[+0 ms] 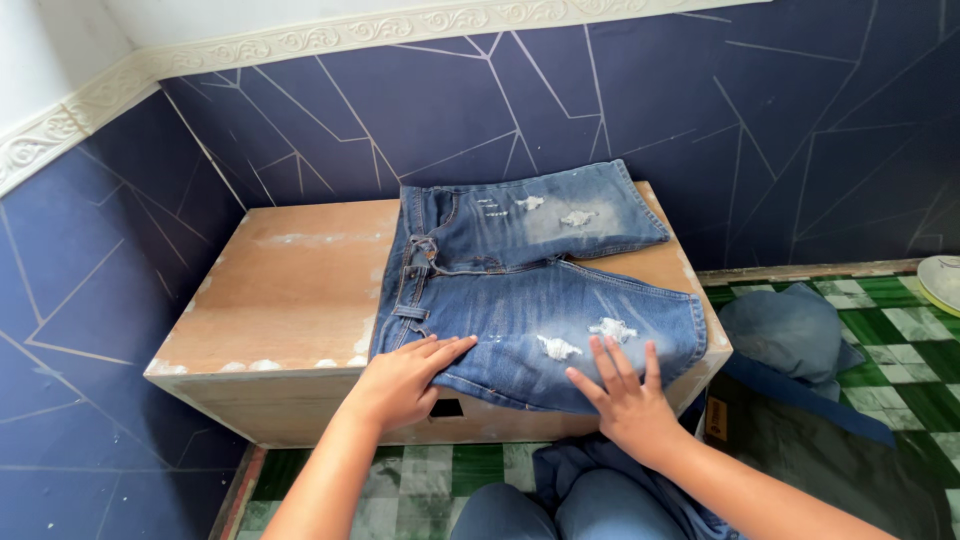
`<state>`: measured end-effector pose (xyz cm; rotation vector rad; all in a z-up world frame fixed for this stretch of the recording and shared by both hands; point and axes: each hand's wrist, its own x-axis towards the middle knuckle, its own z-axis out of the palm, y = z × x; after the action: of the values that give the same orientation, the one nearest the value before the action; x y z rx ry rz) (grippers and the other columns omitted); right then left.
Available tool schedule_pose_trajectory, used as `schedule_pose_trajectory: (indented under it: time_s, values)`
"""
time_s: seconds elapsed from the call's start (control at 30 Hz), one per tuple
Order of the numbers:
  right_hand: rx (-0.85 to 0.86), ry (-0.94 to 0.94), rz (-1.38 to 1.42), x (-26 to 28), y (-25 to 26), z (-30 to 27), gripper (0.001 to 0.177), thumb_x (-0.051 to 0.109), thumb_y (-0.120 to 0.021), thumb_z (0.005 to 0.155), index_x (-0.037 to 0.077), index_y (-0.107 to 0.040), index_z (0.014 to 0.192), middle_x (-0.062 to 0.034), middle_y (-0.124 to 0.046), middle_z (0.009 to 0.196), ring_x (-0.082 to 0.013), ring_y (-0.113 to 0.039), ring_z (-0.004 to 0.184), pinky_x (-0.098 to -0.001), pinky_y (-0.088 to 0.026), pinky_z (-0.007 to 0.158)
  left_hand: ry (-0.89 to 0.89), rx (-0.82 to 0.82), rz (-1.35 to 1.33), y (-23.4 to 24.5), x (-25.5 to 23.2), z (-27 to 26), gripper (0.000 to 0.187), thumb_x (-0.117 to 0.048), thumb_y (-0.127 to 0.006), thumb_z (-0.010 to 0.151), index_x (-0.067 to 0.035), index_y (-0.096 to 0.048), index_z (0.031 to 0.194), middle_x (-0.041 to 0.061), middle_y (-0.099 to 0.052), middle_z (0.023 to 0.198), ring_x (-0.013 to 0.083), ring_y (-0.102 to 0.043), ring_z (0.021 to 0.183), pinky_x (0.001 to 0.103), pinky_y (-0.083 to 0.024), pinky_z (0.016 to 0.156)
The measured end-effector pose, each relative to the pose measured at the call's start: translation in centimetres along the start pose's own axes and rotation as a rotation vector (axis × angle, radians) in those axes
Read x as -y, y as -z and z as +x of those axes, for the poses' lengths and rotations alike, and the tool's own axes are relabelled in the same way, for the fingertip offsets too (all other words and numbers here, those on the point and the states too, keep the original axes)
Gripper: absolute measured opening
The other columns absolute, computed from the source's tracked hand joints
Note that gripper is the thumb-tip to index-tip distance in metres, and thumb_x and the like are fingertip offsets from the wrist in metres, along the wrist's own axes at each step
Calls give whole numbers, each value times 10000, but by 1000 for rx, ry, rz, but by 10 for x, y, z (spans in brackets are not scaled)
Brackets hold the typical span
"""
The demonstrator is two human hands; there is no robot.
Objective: The person folds multiple garments on a wooden chest. They handle a pair of light blue jeans, a pair of dark green trousers, and two additional pairs of jeans, folding each item neatly and placing them aside on the floor.
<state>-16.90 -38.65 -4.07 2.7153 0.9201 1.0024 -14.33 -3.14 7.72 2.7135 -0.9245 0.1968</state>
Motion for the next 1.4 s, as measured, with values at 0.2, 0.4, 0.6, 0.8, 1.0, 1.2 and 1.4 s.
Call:
schedule_pose_trajectory:
  time_s: [0.2, 0.4, 0.6, 0.8, 1.0, 1.2, 1.4]
  values:
    - [-80, -58, 37, -34, 30, -8, 683, 23, -651, 710, 115, -458, 1359, -258, -356, 1484, -398, -374, 1404, -761, -214, 1121, 70, 81, -3, 11, -15, 2, 603, -164, -633, 787, -315, -604, 1370, 90, -749, 1028, 335, -693, 977, 464, -548, 805]
    - [136, -251, 290, -78, 91, 16, 279, 119, -753, 630, 114, -640, 885, -81, -653, 1229, -299, -627, 1098, -484, -477, 932, 25, 170, 11, 12, -24, 6, 474, -198, -702, 821, -280, -638, 1284, 78, -752, 962, 333, -695, 908, 480, -532, 763]
    - [801, -528, 375, -108, 129, 37, 140, 212, -684, 789, 151, -681, 915, -77, -741, 879, -255, -717, 842, -402, -537, 738, 67, 201, 17, 16, -17, -15, 687, -10, -761, 637, -248, -635, 1269, 30, -675, 1238, 284, -632, 1115, 437, -535, 813]
    - [1013, -474, 592, -139, 140, 31, 107, 133, -640, 759, 63, -640, 840, -97, -638, 717, -211, -645, 694, -373, -517, 682, 268, 135, -161, 34, -8, -39, 454, -68, -715, 695, -249, -720, 1111, 24, -760, 1072, 269, -699, 1040, 397, -552, 848]
    - [1059, -591, 686, -181, 160, 46, 133, 178, -680, 823, 95, -727, 916, -35, -624, 755, -149, -601, 726, -347, -546, 694, 402, 94, -408, 63, 10, -36, 284, -100, -742, 708, -120, -775, 990, 92, -753, 799, 213, -711, 774, 346, -567, 710]
    - [357, -774, 613, -218, 153, 91, 284, 121, -684, 827, 87, -666, 1108, -76, -670, 872, -187, -662, 779, -359, -546, 724, 491, -290, -870, 71, 48, -4, 182, -82, -809, 782, -24, -769, 951, 25, -745, 810, 92, -659, 731, 261, -538, 646]
    - [53, -765, 556, -242, 80, 137, 354, 162, -721, 861, 90, -734, 1208, -101, -737, 999, -191, -684, 884, -356, -545, 812, 512, -509, -1264, 38, 80, 43, 278, -116, -757, 872, -30, -707, 1133, 38, -761, 1019, 102, -695, 917, 272, -552, 855]
